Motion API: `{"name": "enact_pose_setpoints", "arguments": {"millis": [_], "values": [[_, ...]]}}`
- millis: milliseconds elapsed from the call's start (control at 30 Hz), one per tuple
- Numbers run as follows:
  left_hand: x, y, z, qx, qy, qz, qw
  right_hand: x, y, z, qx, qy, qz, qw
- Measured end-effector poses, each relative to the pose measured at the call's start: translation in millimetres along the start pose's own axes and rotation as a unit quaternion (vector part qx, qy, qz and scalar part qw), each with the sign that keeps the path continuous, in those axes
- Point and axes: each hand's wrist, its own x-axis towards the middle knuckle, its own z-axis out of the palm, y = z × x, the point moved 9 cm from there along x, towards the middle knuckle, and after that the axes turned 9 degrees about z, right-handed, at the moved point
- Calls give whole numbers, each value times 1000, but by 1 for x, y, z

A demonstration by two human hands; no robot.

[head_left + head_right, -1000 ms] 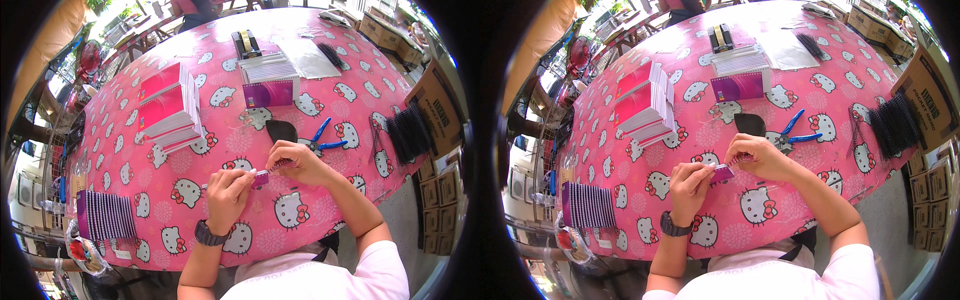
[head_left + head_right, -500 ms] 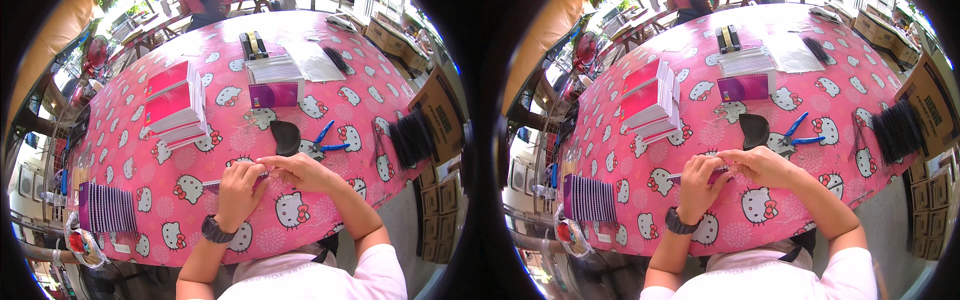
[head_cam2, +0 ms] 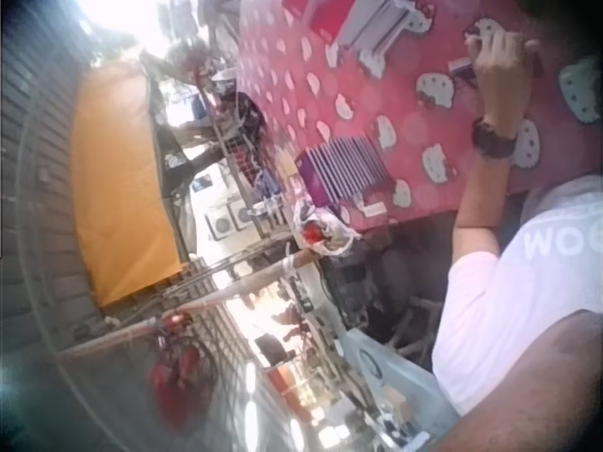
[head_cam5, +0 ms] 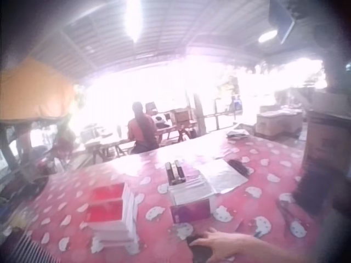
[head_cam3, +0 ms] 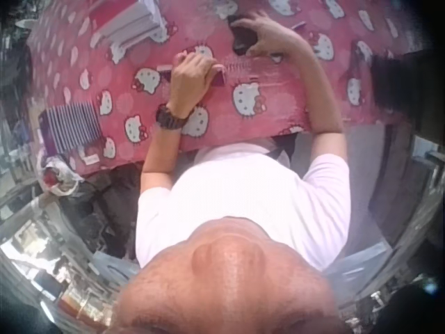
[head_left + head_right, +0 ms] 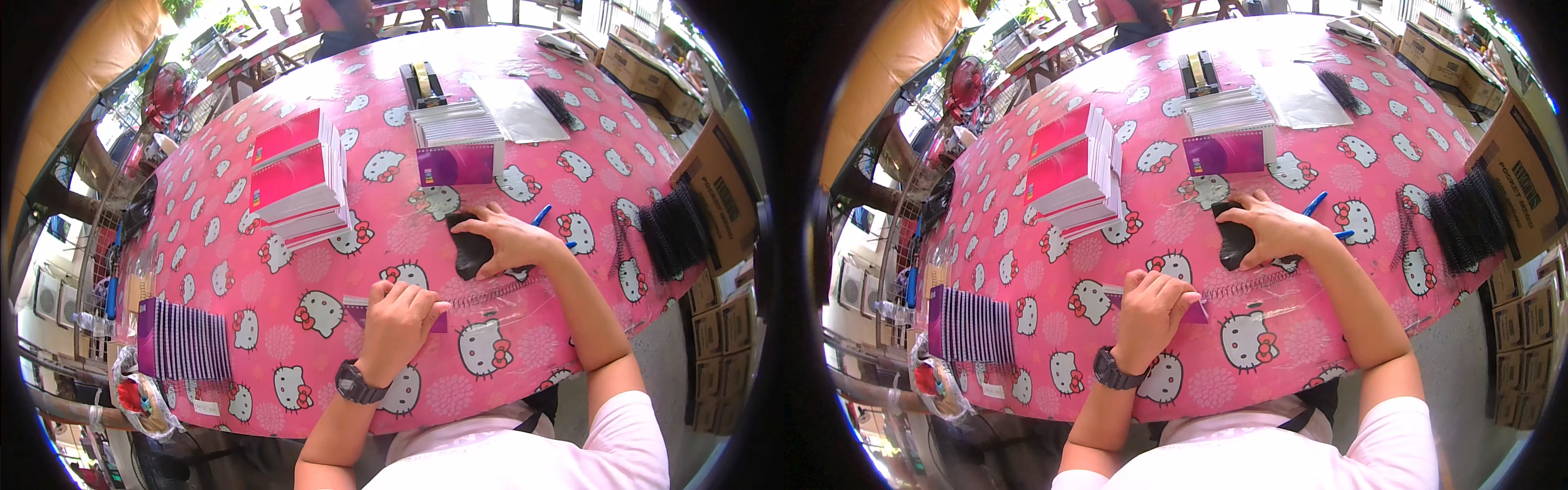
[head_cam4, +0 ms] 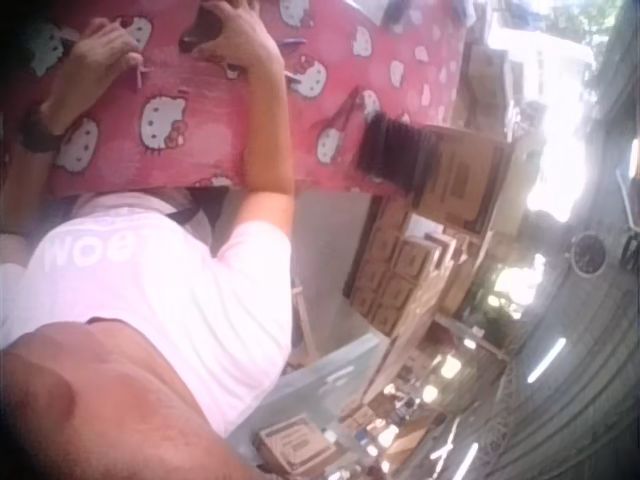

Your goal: The person assembles spiral-bound notebooks by inserting a black plastic cover into a purple notebook and securing it with a metal spiral binding. They repeatedly pick up notebooks, attach covers, and place the finished units into a stack on the table.

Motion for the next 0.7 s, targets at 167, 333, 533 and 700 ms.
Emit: {"name": "enact_pose_setpoints", "arguments": {"millis": [167,333,533,700], "values": [[3,-5,-25,44,25,2,999,-8,7,-2,12,64,-34,997],[-10,-18,-15,53,-17,0,998,-11,-13,-7,222,-38,-52,973],[-7,-17,-13,69,0,-11,998,-7,-28,19,275,-92,-14,957],[-9,-19,-15,37,21,1,999,-14,-47,5,426,-118,-129,888]]}}
